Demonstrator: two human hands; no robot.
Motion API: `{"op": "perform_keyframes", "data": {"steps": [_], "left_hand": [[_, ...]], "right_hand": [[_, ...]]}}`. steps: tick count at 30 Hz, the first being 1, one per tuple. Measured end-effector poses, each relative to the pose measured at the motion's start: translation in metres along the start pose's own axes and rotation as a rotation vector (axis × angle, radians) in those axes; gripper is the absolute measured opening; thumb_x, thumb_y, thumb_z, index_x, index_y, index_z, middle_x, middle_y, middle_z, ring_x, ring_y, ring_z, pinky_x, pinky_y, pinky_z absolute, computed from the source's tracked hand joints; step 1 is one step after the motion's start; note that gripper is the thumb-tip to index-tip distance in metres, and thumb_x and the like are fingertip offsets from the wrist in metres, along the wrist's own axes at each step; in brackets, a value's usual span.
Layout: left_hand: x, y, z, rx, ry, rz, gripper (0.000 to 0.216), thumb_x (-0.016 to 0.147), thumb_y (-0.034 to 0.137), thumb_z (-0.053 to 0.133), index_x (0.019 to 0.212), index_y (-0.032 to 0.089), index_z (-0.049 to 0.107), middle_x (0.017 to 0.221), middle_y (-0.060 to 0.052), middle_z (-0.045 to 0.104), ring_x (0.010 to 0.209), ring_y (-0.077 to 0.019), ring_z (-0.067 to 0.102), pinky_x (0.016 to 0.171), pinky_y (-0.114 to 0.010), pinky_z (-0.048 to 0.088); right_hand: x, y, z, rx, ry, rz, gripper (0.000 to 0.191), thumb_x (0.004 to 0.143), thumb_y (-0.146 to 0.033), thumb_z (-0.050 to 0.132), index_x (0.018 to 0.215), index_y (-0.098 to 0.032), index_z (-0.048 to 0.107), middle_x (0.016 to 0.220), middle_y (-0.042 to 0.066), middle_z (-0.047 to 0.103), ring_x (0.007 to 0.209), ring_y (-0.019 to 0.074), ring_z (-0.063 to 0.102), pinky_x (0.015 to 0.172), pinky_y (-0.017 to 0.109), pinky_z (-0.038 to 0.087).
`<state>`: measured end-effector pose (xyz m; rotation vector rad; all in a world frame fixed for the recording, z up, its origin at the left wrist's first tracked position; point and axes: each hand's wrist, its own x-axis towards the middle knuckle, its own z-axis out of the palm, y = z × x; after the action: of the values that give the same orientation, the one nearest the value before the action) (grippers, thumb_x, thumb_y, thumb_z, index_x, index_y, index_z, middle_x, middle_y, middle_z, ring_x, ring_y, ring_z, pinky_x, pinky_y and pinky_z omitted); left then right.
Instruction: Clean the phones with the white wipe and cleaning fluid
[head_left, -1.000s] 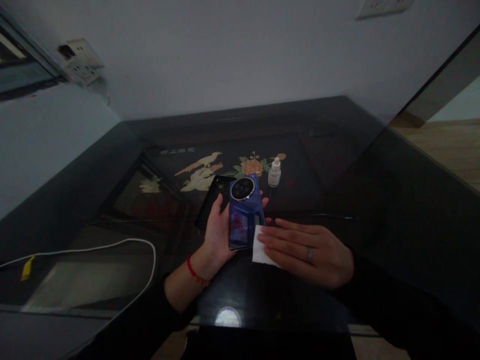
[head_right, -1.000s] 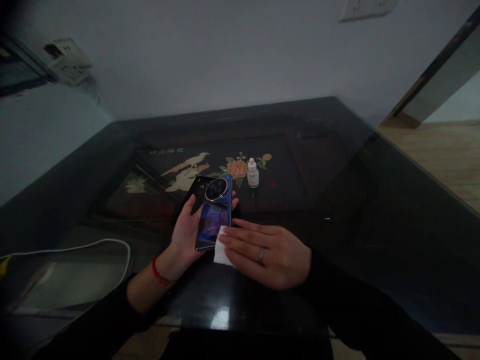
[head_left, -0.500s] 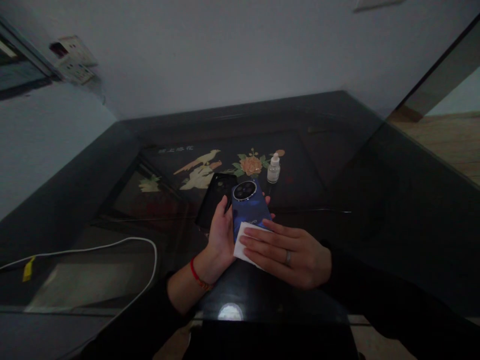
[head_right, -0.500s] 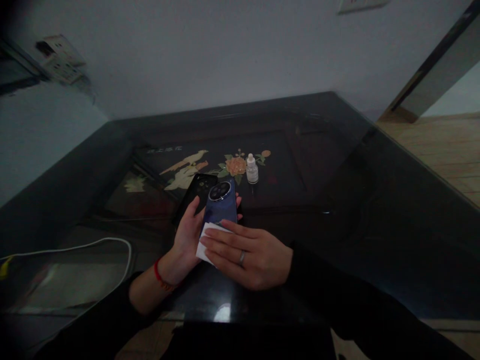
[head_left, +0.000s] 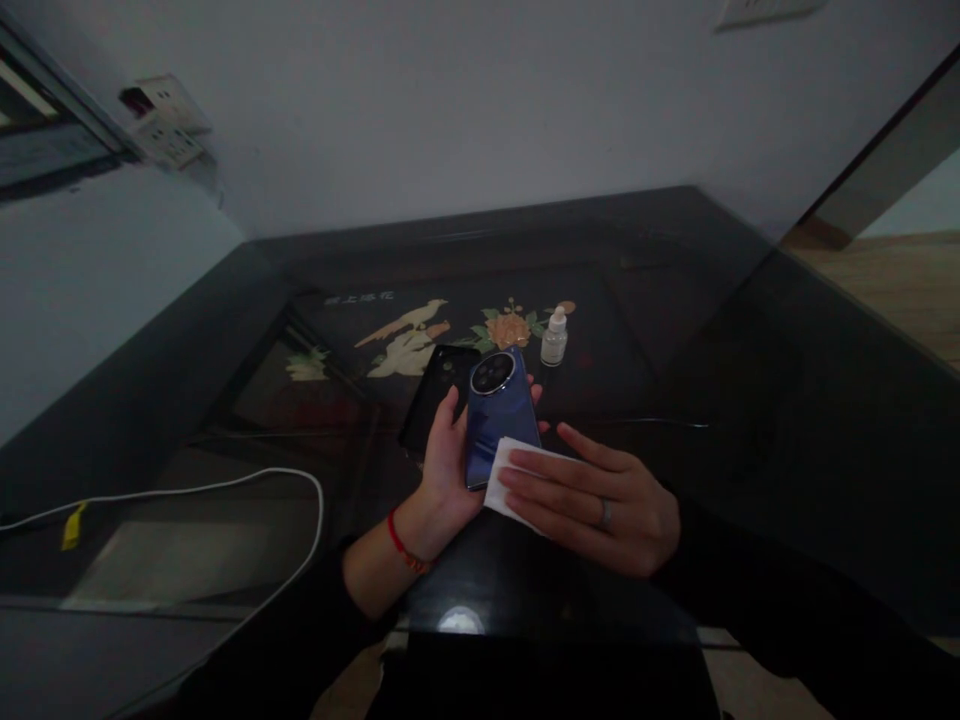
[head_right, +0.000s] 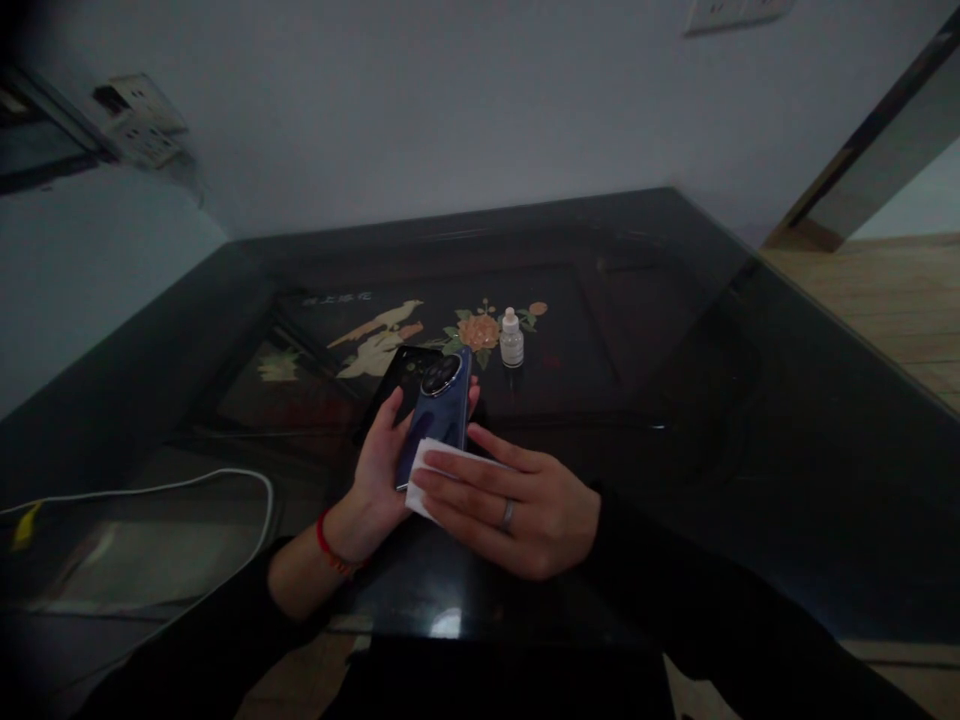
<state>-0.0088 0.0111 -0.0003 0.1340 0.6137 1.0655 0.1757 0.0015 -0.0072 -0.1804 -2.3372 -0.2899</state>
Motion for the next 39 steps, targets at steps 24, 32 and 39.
{"op": "perform_keyframes", "data": {"steps": [24,32,39], "left_hand": [[-0.004,0.002,-0.006,0.123,-0.080,-0.218,0.067,0.095,0.055,0.020,0.090,0.009,0.068,0.066,-0.009,0.067,0.057,-0.0158,0.065,0.058,-0.025,0.052],[-0.004,0.001,-0.015,0.118,-0.195,-0.251,0.049,0.095,0.049,0.031,0.097,0.017,0.067,0.073,-0.008,0.069,0.058,-0.0183,0.066,0.049,-0.027,0.053],[-0.005,-0.001,-0.016,0.100,-0.213,-0.246,0.045,0.092,0.048,0.042,0.094,0.011,0.068,0.077,-0.008,0.071,0.056,-0.0142,0.064,0.053,-0.022,0.051]], "right_hand": [[0.006,-0.010,-0.003,0.178,0.070,0.086,0.026,0.093,-0.010,0.048,0.112,-0.008,0.066,0.119,0.009,0.069,0.128,0.0206,0.051,0.115,0.041,0.034],[-0.007,0.013,-0.008,0.089,0.120,0.361,0.035,0.096,-0.014,0.039,0.126,-0.009,0.057,0.132,0.016,0.059,0.135,0.0225,0.043,0.114,0.050,0.033],[0.003,-0.009,-0.007,0.139,0.085,0.064,0.027,0.095,-0.012,0.046,0.115,-0.011,0.065,0.123,0.005,0.067,0.130,0.0187,0.049,0.116,0.042,0.032]]}}
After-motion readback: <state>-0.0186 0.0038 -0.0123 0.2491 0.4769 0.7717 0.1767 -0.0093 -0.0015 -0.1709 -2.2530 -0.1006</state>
